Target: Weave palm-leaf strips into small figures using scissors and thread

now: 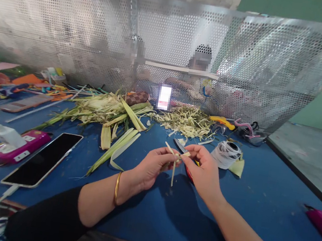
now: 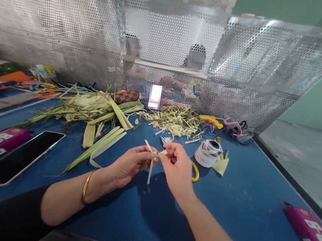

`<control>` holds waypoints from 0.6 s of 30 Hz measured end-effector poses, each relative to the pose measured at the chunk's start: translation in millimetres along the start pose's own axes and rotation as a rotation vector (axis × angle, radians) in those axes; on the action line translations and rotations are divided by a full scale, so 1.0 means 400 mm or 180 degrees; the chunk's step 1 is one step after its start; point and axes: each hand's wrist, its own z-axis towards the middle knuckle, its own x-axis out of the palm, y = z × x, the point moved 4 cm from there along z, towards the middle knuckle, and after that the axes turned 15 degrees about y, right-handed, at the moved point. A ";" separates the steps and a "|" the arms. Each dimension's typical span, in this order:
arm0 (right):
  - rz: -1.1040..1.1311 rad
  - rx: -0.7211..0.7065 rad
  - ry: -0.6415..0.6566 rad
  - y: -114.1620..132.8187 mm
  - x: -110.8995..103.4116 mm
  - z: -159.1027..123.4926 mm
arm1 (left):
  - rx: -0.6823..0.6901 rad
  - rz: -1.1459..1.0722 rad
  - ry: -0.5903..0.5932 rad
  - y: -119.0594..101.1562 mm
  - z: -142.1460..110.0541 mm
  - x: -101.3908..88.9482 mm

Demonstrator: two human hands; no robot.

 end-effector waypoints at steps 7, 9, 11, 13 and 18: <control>0.0443 0.0209 0.0073 -0.019 0.002 0.007 | -0.0115 -0.0147 0.0219 0.005 0.003 -0.003; 0.0517 0.0230 0.0092 -0.016 0.003 0.006 | -0.0147 -0.0162 0.0249 0.009 0.005 -0.007; 0.0550 0.0242 0.0120 -0.012 0.006 0.005 | -0.0151 -0.0142 0.0277 0.010 0.007 -0.009; 0.0565 0.0241 0.0156 -0.008 0.008 0.004 | -0.0115 -0.0143 0.0279 0.008 0.007 -0.008; 0.0368 0.0058 0.0091 0.000 0.004 -0.001 | -0.0025 -0.0008 0.0322 0.000 0.008 0.000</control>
